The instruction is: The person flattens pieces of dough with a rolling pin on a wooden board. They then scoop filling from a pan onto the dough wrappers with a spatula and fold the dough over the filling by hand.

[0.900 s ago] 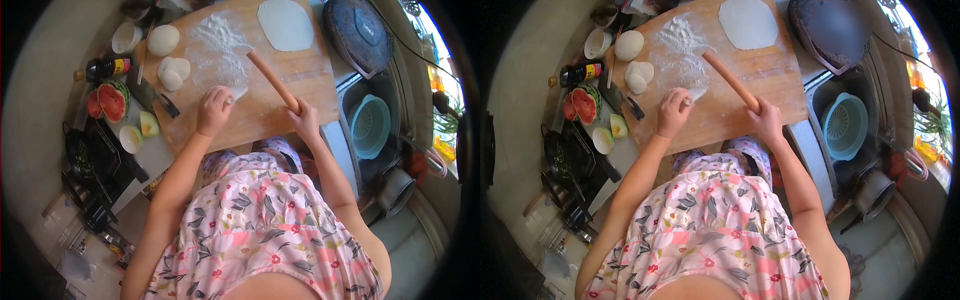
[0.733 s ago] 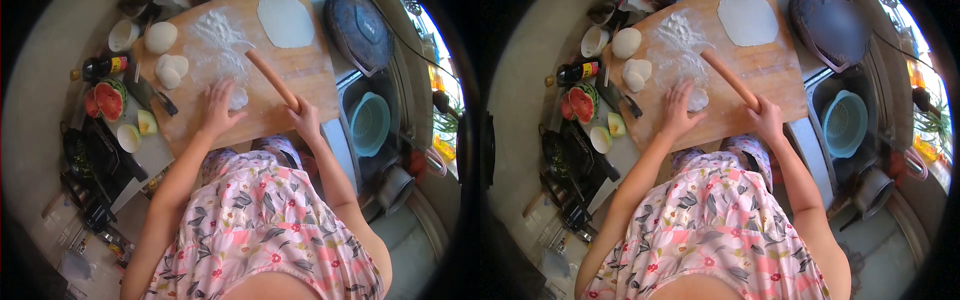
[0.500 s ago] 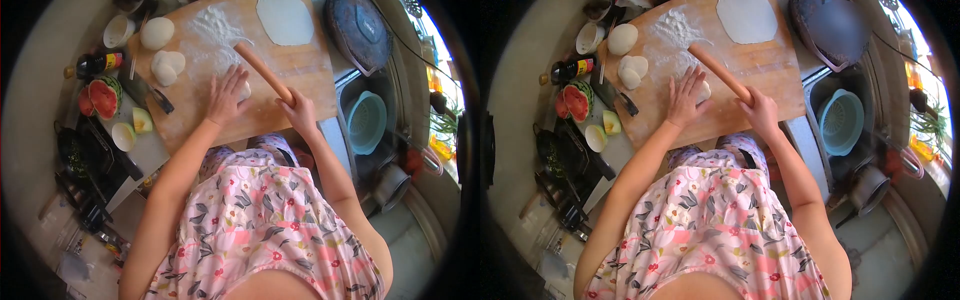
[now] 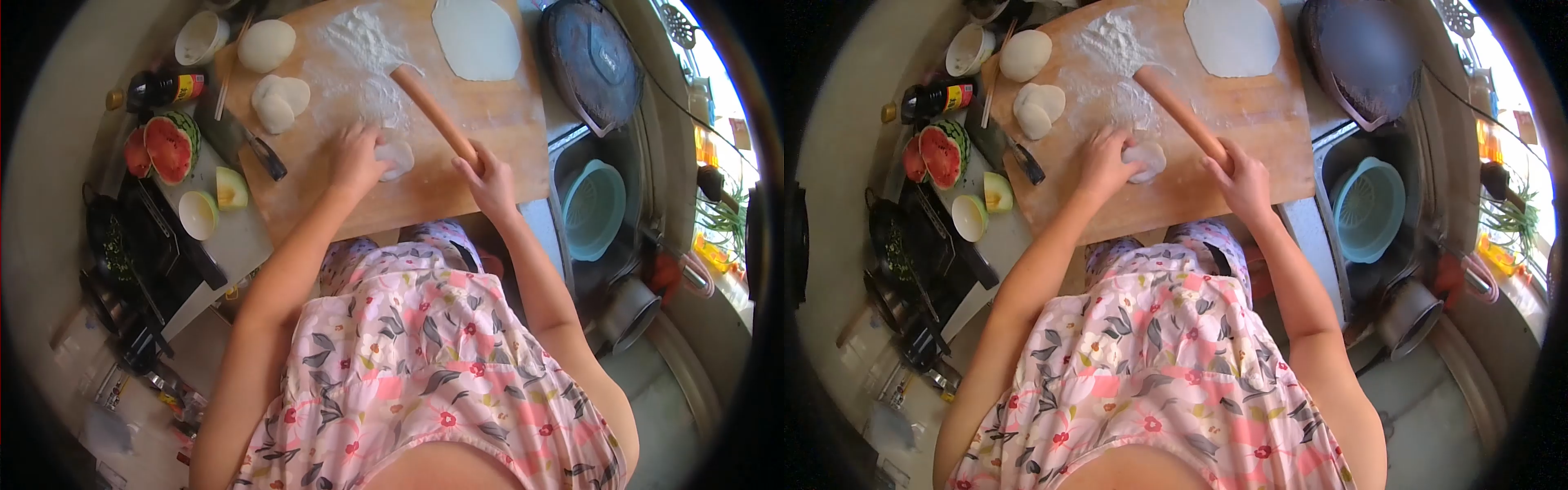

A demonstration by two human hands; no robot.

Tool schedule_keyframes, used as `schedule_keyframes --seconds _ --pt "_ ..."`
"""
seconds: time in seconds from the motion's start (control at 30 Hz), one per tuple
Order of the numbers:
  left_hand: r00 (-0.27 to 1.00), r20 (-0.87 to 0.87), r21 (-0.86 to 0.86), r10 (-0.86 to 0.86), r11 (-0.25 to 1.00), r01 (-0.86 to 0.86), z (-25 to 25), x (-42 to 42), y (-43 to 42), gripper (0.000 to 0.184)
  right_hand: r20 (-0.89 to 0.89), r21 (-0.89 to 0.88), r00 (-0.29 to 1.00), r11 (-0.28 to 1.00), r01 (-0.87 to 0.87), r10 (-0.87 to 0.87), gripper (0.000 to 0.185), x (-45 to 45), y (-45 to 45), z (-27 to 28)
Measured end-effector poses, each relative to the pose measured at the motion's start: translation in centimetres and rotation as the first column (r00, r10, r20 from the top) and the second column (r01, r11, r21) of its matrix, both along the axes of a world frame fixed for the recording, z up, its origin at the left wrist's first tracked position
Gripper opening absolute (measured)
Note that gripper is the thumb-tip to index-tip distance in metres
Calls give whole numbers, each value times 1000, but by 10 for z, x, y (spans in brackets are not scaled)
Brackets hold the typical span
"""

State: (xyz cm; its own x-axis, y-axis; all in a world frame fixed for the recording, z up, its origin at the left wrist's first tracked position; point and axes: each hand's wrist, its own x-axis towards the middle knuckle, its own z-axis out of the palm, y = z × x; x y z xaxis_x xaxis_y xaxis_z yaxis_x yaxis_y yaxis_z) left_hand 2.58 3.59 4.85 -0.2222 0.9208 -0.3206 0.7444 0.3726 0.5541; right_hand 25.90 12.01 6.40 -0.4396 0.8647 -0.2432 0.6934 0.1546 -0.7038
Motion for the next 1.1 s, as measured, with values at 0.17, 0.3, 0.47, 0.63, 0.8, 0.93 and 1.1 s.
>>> schedule_keyframes --seconds 0.17,0.3,0.47,0.63,0.8,0.93,1.1 --pt "845 282 78 454 867 -492 -6 -57 9 34 123 348 907 838 -420 403 31 22 20 1" --pt "966 117 235 230 939 -252 -19 -66 29 34 154 424 793 685 -592 590 32 -4 24 -19" --pt "981 130 231 142 958 -169 -5 -23 29 34 55 425 810 721 -548 584 33 -33 20 -20" --pt "896 407 11 180 979 -201 -8 -5 14 20 268 451 934 826 -337 235 30 -67 8 -42" --pt "989 -55 -192 135 971 -143 1 -3 39 28 207 572 975 798 -189 82 47 -138 33 -41" --pt "980 53 -97 191 978 -185 7 -11 32 29 227 536 948 784 -314 224 58 -119 25 -35" --pt "894 350 -49 281 958 -282 -27 -20 11 26 362 445 873 763 -470 326 54 -56 1 -50"
